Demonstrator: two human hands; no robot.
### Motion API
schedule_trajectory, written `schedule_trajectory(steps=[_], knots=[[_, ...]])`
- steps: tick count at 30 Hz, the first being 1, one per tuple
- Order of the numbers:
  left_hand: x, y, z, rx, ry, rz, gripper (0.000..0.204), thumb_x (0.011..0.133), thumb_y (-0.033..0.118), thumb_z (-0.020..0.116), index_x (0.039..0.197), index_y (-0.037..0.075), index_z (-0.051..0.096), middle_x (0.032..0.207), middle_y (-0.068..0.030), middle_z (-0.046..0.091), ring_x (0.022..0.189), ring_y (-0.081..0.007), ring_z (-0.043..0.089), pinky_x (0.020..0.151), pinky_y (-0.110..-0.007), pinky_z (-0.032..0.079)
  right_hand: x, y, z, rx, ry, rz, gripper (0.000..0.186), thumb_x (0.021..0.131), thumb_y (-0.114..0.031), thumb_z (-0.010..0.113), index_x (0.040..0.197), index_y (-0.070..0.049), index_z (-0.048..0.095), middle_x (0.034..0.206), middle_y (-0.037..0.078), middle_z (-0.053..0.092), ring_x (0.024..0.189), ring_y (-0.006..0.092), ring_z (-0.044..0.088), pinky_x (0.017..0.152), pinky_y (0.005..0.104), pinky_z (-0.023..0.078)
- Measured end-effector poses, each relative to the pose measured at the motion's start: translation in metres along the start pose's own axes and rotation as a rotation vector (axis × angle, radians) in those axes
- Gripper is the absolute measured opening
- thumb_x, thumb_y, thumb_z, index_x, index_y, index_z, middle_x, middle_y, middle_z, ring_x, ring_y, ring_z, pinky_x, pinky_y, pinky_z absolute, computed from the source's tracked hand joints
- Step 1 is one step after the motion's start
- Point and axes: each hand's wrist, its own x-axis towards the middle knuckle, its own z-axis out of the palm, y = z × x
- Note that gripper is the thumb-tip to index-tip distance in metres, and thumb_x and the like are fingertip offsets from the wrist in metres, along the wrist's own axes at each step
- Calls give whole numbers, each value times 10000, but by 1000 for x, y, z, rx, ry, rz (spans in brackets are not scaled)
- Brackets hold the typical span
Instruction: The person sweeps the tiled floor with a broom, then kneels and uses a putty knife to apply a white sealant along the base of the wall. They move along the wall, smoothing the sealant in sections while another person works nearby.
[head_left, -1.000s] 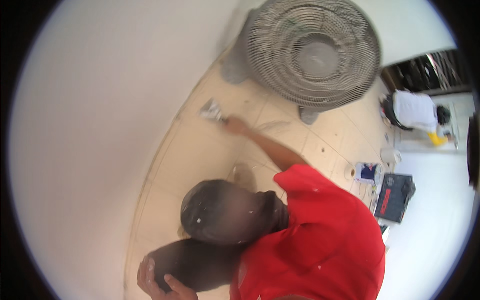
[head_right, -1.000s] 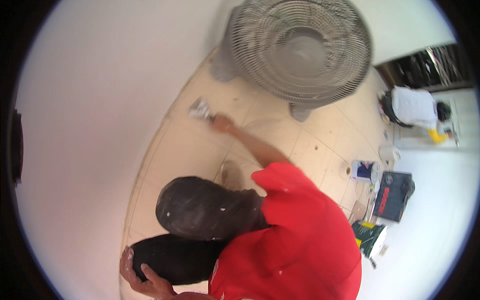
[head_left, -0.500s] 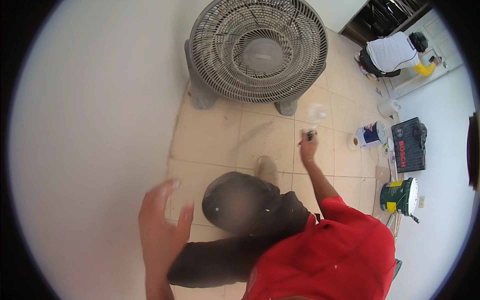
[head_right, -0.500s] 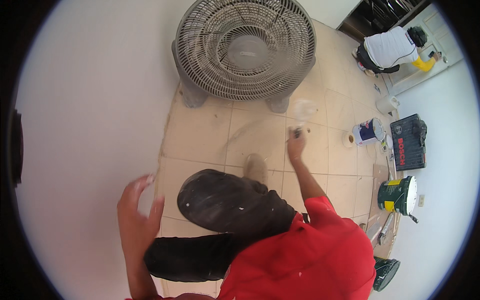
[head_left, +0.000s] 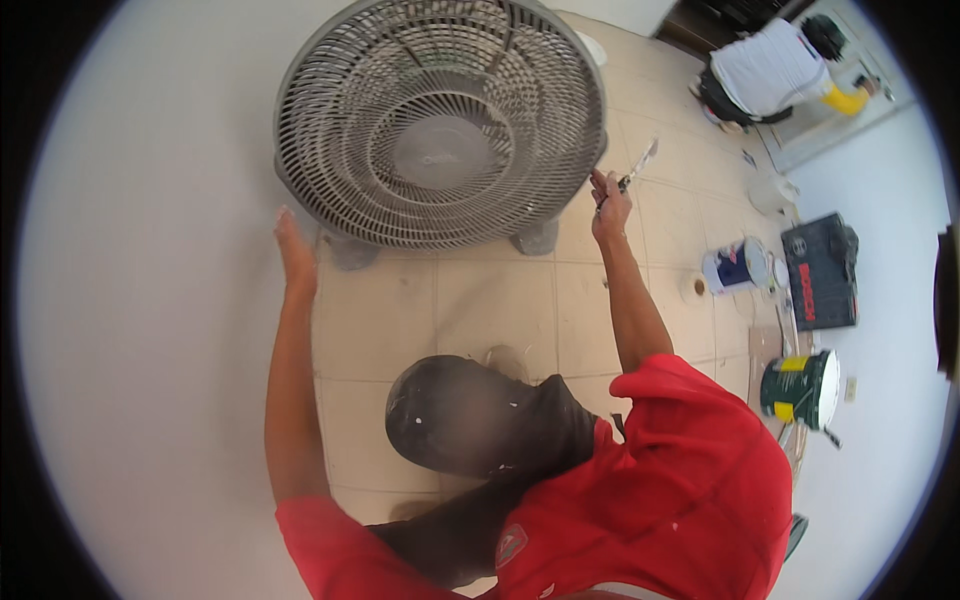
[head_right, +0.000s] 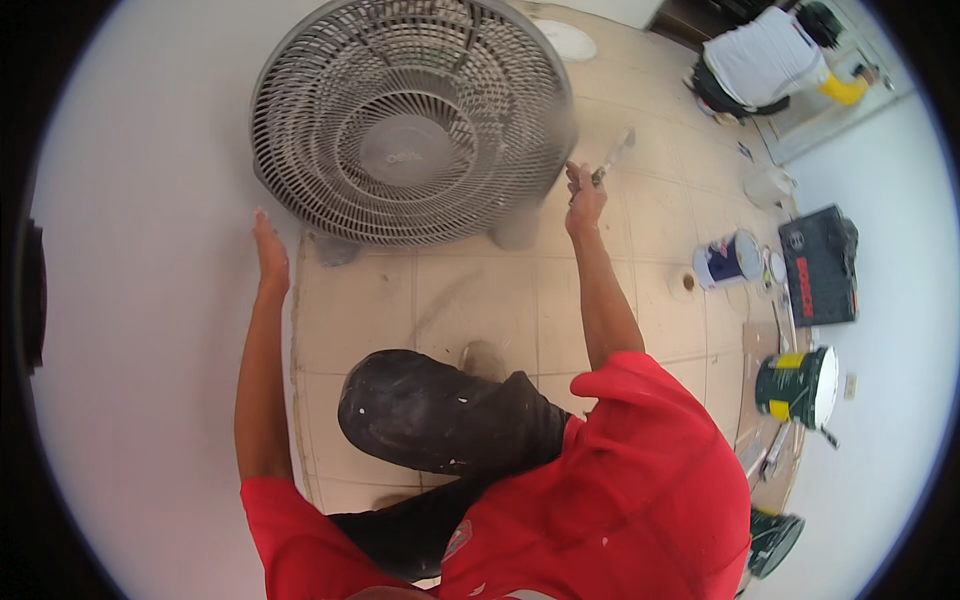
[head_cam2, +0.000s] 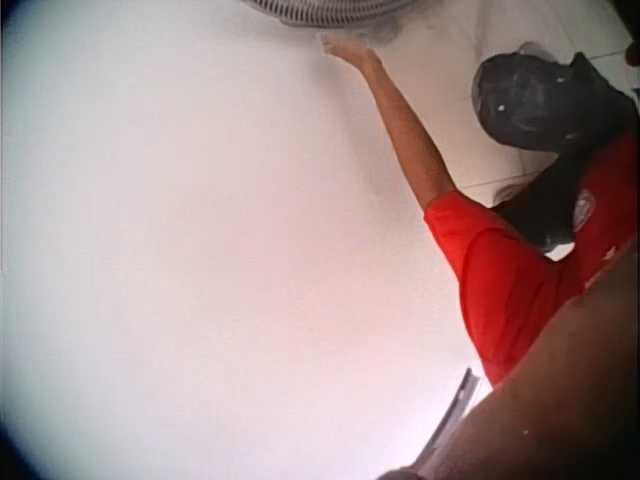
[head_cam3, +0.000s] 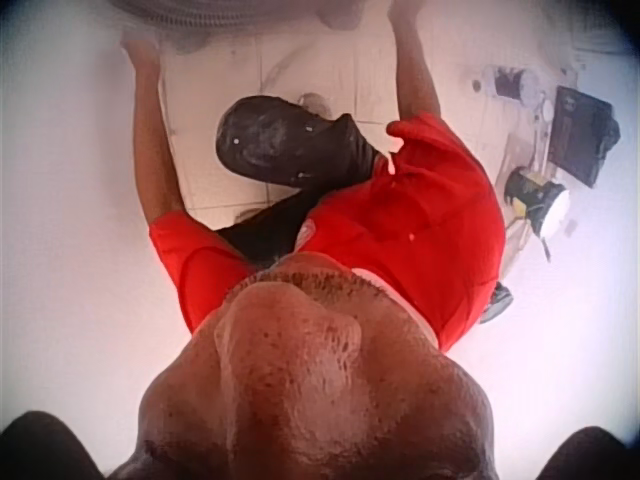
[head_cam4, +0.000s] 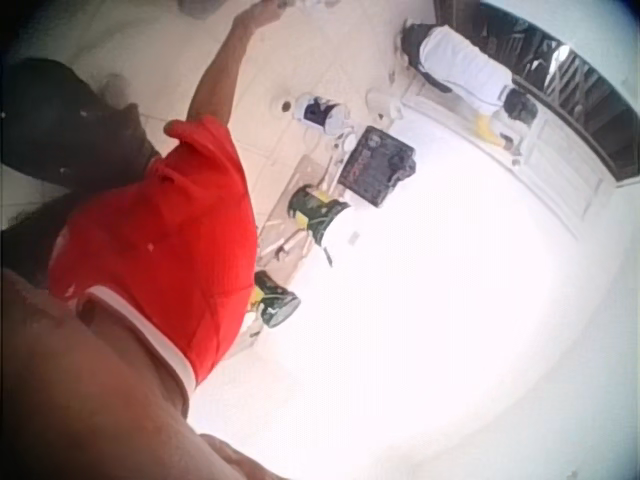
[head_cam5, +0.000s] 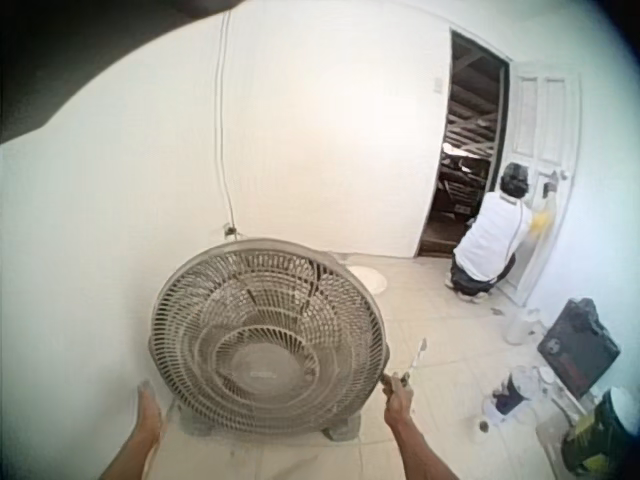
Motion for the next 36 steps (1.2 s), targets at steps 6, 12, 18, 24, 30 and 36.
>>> schedule_trajectory(steps=[6,12,18,24,30,36], knots=[[27,3,41,-294,85,-81,901,1012,684,172,1583,-13,158,1666,-177,142,1543,-304,115,1248,-412,37,34,30,-22,178,-166,-4,291,1024,-250,590,1189,-11,579,1116,72,672,1027,175,637,898,315,485],[72,-36,12,-506,-122,-82,925,1002,694,96,1584,-24,140,1669,-183,131,1548,-312,94,1237,-430,5,36,30,-7,150,-423,49,341,1021,-251,595,1259,-9,561,1214,40,662,1093,159,626,982,328,480],[71,-51,41,-542,-117,-128,884,1015,681,135,1580,5,203,1655,-151,207,1532,-292,163,1237,-432,68,54,12,-20,143,-482,145,473,980,-231,645,1341,31,486,1281,69,620,1150,202,591,1020,367,449],[66,-40,42,-522,-92,-166,822,1037,645,184,1573,25,250,1628,-115,288,1508,-253,234,1233,-405,127,51,20,-32,226,-411,139,371,972,-171,623,1275,20,523,1215,57,643,1113,191,607,1033,375,466],[57,-40,100,-527,-175,-105,777,1061,592,198,1556,-1,284,1609,-152,317,1493,-265,274,1230,-423,168,107,10,-115,168,-322,169,459,853,-289,778,1224,-56,639,1200,70,691,1081,204,641,1014,409,505],[24,-33,145,-459,-121,0,696,1086,479,252,1493,-75,360,1547,-193,403,1449,-283,346,1207,-370,221,134,-4,-145,230,-313,182,467,904,-248,741,1292,-32,599,1271,56,672,1170,222,620,1053,385,470]])
